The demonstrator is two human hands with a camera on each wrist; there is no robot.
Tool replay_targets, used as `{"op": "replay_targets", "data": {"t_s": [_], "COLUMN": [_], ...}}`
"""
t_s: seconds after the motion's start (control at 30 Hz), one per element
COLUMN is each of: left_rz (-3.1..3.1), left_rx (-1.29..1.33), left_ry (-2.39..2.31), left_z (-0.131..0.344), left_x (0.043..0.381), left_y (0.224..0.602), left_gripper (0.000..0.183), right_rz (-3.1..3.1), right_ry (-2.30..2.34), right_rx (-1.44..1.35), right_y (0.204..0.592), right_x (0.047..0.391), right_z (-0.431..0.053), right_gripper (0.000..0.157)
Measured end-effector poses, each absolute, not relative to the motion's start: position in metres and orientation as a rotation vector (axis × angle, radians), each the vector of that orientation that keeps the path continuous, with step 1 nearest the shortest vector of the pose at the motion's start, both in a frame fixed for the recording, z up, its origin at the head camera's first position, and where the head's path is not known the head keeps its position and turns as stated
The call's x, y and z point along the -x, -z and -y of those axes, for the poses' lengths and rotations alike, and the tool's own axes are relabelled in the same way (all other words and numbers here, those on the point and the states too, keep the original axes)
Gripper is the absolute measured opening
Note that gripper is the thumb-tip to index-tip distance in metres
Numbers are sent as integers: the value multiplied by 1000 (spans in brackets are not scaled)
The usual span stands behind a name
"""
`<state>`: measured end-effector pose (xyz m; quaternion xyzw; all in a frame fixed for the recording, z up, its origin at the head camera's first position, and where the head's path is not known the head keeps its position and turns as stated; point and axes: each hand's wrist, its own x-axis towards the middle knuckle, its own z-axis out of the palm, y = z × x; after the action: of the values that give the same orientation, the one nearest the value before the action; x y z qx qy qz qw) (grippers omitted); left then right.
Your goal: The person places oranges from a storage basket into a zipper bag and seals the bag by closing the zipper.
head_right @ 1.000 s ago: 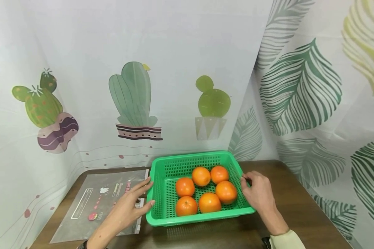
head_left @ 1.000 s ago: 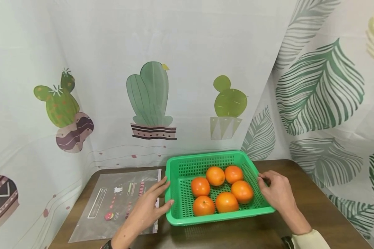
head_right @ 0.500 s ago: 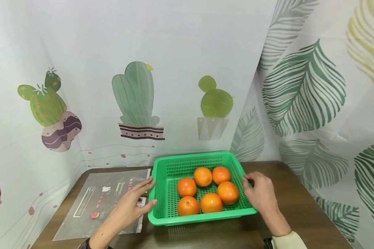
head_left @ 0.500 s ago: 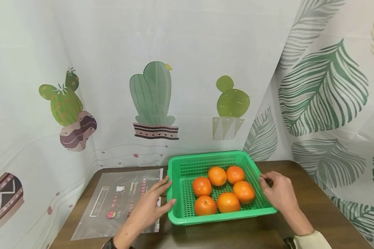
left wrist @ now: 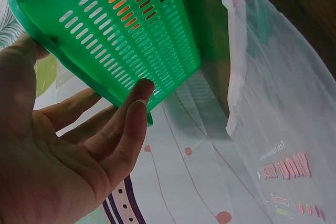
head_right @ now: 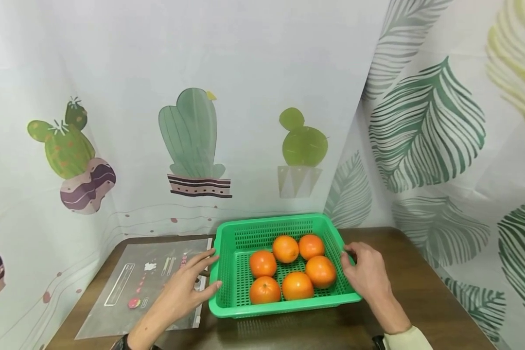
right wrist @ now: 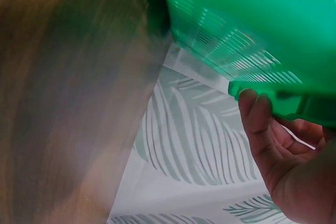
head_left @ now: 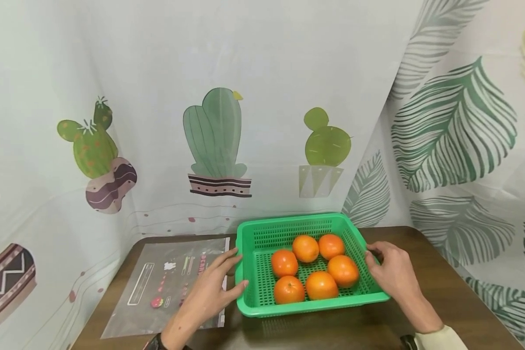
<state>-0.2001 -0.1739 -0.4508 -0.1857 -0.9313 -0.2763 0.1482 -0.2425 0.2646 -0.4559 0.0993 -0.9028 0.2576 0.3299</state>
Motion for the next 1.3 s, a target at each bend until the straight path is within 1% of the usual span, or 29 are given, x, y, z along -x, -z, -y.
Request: {"op": "replay_targets", "data": {"t_s": [0.37, 0.57, 1.03, 1.3], "left_rz": [2681, 2676, 2622, 2616], "left_rx": [531, 474, 357, 299], "left_ry": [816, 831, 983, 959], "left_z": [176, 179, 185, 188], "left_x": [200, 201, 206, 208], "left_y": [444, 439, 436, 434], "left_gripper": [59, 60, 49, 45], "right_rz": [2385, 2361, 2404, 2373], "right_ry": [-644, -609, -553, -535], "right_rx": [-305, -336, -382, -449], "right_y": [451, 449, 444, 442], "right_x": [243, 242, 239, 238], "right_z": [-266, -265, -263, -260], "right_gripper": [11, 13, 23, 23]}}
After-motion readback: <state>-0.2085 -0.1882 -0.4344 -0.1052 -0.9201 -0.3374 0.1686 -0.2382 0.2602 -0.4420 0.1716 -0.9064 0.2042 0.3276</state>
